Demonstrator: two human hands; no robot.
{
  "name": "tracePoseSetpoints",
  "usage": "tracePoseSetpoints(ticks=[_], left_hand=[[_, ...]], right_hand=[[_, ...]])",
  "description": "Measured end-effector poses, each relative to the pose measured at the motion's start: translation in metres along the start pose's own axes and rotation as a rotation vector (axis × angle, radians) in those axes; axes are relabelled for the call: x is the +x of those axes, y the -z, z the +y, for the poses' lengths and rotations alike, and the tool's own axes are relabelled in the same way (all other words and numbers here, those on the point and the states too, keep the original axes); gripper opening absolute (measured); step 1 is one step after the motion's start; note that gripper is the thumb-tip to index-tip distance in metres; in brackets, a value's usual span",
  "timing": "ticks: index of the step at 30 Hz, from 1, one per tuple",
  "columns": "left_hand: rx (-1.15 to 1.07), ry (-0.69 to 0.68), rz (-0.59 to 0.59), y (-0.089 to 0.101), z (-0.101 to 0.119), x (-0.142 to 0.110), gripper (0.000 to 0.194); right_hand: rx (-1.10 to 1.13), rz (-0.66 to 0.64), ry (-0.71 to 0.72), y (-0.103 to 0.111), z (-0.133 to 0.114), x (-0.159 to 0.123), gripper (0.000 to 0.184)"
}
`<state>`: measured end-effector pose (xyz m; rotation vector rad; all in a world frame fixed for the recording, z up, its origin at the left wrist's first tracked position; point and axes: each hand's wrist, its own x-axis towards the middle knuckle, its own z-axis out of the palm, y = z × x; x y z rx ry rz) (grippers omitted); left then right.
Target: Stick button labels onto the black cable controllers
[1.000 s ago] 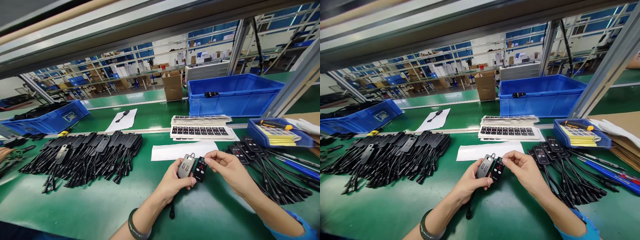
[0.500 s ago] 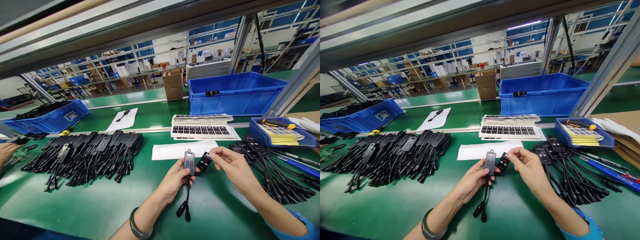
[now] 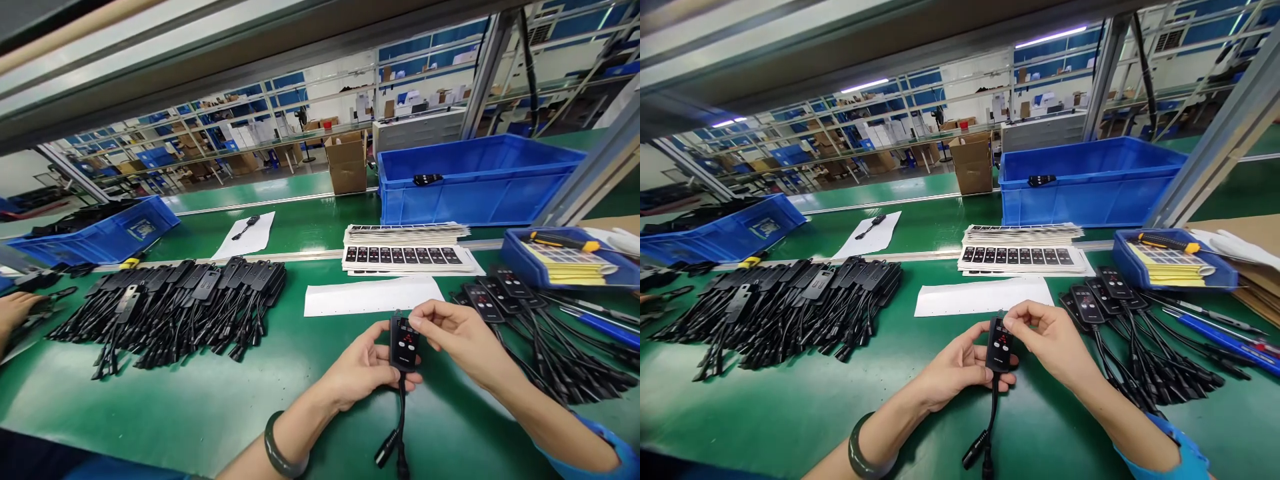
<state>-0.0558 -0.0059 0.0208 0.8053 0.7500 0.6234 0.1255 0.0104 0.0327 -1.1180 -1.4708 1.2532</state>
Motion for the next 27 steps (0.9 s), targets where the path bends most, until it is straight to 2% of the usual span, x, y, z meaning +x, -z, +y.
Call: tracePoseSetpoints(ticks=[6, 20, 24, 27], left_hand=[[-0.002, 0.004, -0.029, -0.0002, 0.0007, -0.0005, 0.073], [0.007, 0.007, -0.067, 0.0022, -0.0006, -0.0009, 0.069], [0.044, 0.011, -0.038, 0.0006, -0.0006, -0.0012, 0.064], [0.059, 0.018, -0.013, -0.0011, -0.0007, -0.0009, 0.067]], right_hand=[[0.03, -0.058, -0.018, 0.0008, -0.0015, 0.0012, 0.026], [0.019, -0.063, -0.016, 0.0013, -0.0024, 0.0008, 0.025], [0.013, -0.061, -0.03, -0.0005, -0.0011, -0.0002, 0.025], [-0.01, -0.03, -0.032, -0.0029, 0.0026, -0.0011, 0.025]])
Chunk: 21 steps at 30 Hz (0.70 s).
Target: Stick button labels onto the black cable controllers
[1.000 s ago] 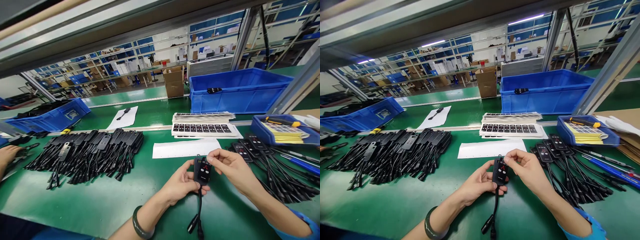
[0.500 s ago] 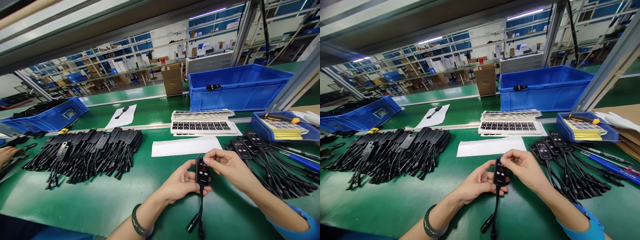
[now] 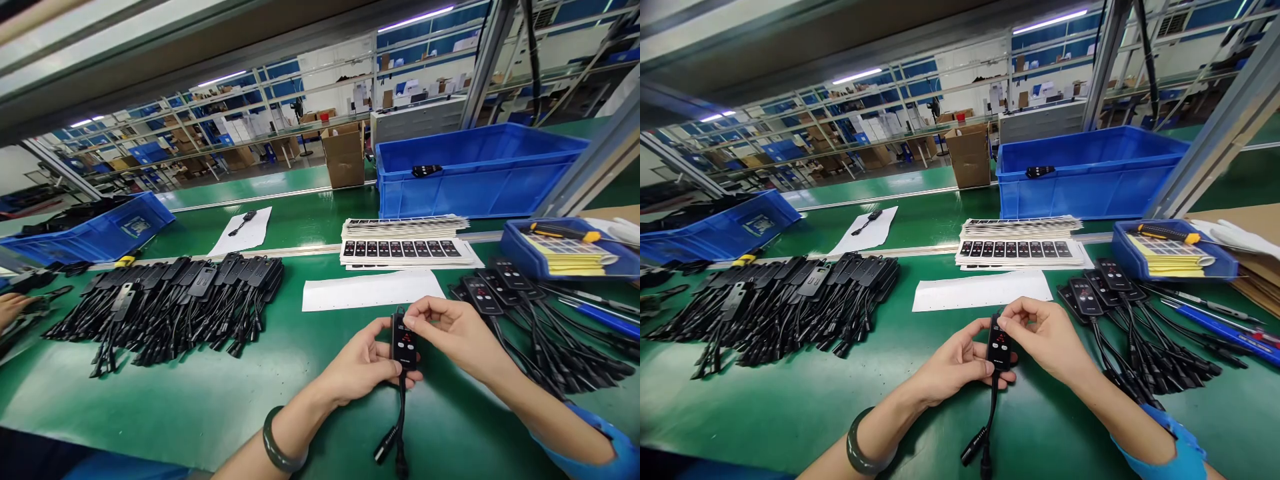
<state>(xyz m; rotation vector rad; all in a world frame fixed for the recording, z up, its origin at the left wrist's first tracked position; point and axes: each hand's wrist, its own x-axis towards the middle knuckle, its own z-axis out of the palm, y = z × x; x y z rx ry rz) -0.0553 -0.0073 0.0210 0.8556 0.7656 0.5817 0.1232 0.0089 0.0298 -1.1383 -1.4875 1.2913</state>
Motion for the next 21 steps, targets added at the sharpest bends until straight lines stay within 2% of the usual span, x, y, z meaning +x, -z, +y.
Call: tracePoseSetpoints(ticks=[9, 21], left_hand=[[0.012, 0.004, -0.003, -0.0005, -0.0014, 0.0022, 0.077], [0.037, -0.026, -0.001, -0.0011, -0.0038, 0.0032, 0.069]], right_hand=[[-0.181, 0.106, 0.016, -0.0038, 0.0054, -0.0021, 0.02], [-0.241, 0.136, 0.014, -0.0046, 0.0071, -0.0035, 0.019]])
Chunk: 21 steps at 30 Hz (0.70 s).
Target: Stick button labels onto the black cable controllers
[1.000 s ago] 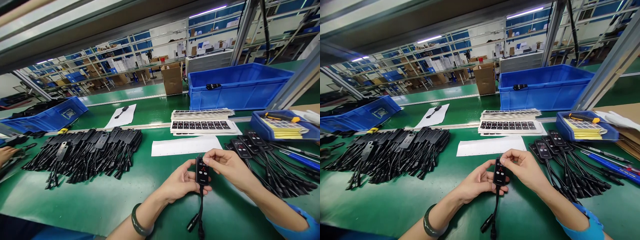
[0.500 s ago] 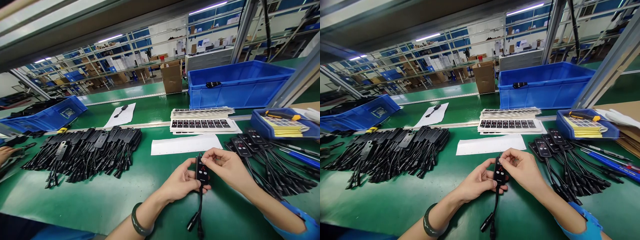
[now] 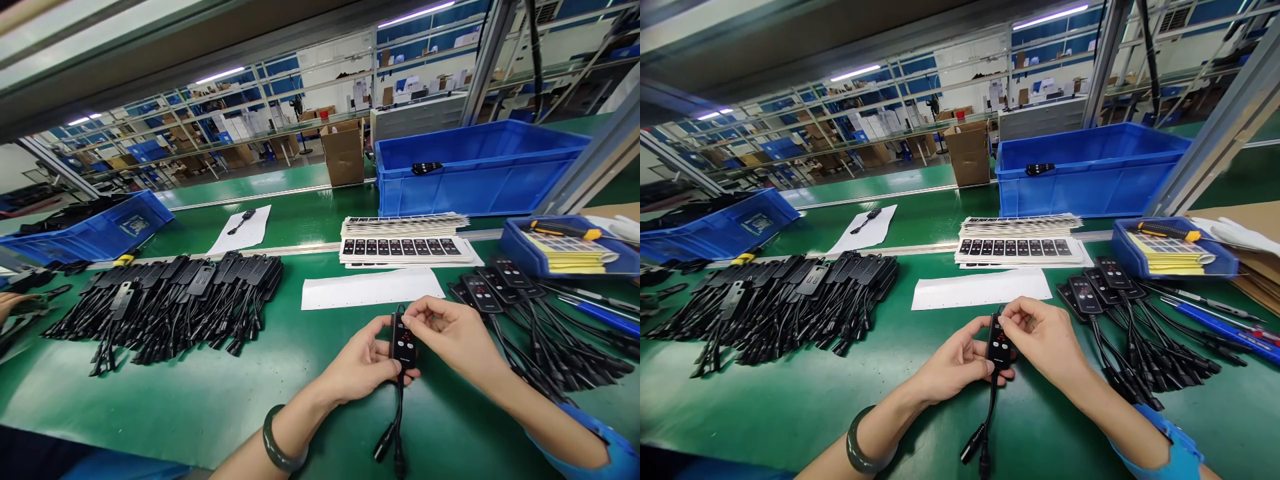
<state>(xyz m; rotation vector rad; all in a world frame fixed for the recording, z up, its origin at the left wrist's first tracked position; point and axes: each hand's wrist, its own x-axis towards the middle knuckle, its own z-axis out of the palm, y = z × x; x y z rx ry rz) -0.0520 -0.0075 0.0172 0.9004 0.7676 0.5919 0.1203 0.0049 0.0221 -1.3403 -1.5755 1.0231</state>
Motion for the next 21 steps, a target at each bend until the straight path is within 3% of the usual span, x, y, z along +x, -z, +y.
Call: tracePoseSetpoints(ticks=[5, 10, 12, 14, 16, 21], left_hand=[[0.015, -0.01, 0.001, 0.001, 0.0, 0.001, 0.066], [-0.012, -0.02, 0.023, 0.001, 0.001, 0.001, 0.069], [-0.026, -0.023, 0.03, 0.001, 0.002, 0.001, 0.069], [-0.039, -0.024, 0.017, 0.001, 0.003, 0.0, 0.068], [-0.053, -0.025, -0.011, 0.002, 0.003, -0.001, 0.067], [-0.068, -0.058, -0.081, 0.003, 0.0, -0.001, 0.063]], right_hand=[[-0.049, 0.017, 0.018, 0.0, 0.0, -0.001, 0.017], [-0.21, 0.095, 0.148, 0.002, 0.003, 0.002, 0.017], [-0.273, 0.157, 0.152, 0.004, 0.005, 0.006, 0.025], [-0.195, 0.179, 0.113, 0.006, 0.008, 0.009, 0.035], [-0.014, 0.093, 0.049, 0.006, 0.009, 0.011, 0.043], [0.24, -0.314, -0.112, -0.009, 0.007, 0.002, 0.074]])
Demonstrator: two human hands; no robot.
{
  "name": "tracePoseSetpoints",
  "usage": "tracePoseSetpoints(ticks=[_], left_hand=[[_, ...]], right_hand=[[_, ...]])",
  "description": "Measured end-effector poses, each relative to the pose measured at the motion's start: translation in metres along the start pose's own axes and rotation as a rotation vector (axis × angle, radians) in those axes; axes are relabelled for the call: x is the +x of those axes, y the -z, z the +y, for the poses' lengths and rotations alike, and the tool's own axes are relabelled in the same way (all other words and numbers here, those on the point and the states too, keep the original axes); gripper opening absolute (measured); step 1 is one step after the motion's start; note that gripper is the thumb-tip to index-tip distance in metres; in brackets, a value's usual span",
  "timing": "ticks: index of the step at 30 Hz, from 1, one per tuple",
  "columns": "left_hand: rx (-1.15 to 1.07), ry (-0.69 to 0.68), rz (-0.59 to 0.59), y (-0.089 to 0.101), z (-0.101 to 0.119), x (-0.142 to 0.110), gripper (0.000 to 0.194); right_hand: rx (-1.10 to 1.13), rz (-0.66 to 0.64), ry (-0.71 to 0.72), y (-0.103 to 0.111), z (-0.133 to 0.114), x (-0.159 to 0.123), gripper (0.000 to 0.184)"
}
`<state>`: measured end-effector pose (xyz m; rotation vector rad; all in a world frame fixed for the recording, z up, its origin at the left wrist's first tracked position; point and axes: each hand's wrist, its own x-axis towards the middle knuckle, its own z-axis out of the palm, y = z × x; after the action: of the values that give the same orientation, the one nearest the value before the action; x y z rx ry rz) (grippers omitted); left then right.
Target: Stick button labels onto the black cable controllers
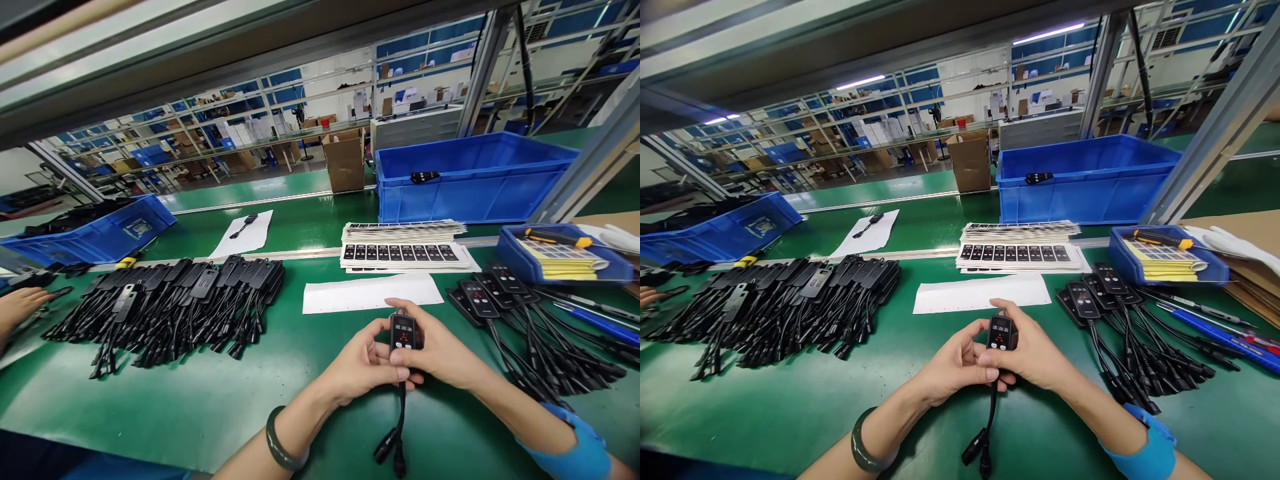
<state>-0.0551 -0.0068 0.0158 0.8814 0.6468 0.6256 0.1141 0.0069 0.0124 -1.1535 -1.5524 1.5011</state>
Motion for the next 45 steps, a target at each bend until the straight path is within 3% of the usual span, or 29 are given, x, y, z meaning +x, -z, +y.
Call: tracePoseSetpoints(ticks=[4, 9, 13, 19, 23, 29, 32, 37, 45], left_hand=[[-0.009, -0.036, -0.002, 0.0, -0.003, 0.002, 0.061], [0.0, 0.0, 0.018, -0.002, -0.003, 0.002, 0.066], [-0.01, 0.012, -0.003, -0.001, -0.002, 0.001, 0.07], [-0.005, 0.013, -0.021, -0.001, -0.001, 0.001, 0.066], [0.009, -0.006, 0.015, -0.001, 0.0, 0.001, 0.063], [0.015, -0.018, 0.039, 0.002, -0.001, 0.003, 0.062], [0.01, -0.012, 0.043, 0.002, -0.001, 0.003, 0.062], [0.006, -0.021, 0.065, 0.0, -0.001, 0.003, 0.059], [0.003, -0.012, 0.187, 0.0, -0.004, 0.008, 0.042]], right_hand=[[0.118, -0.108, -0.053, -0.012, 0.002, -0.003, 0.056], [0.034, 0.003, 0.055, -0.011, 0.002, 0.0, 0.032], [0.036, 0.022, -0.003, -0.009, 0.001, 0.002, 0.039], [0.091, 0.152, 0.002, -0.008, 0.002, 0.004, 0.05], [0.197, 0.129, -0.039, -0.006, 0.005, 0.003, 0.059], [-0.173, 0.201, 0.068, -0.009, 0.009, 0.002, 0.058], [-0.156, 0.233, 0.045, -0.009, 0.01, 0.002, 0.059], [0.016, 0.185, 0.021, -0.007, 0.01, 0.004, 0.062], [-0.08, 0.016, 0.043, -0.013, 0.017, 0.003, 0.068]])
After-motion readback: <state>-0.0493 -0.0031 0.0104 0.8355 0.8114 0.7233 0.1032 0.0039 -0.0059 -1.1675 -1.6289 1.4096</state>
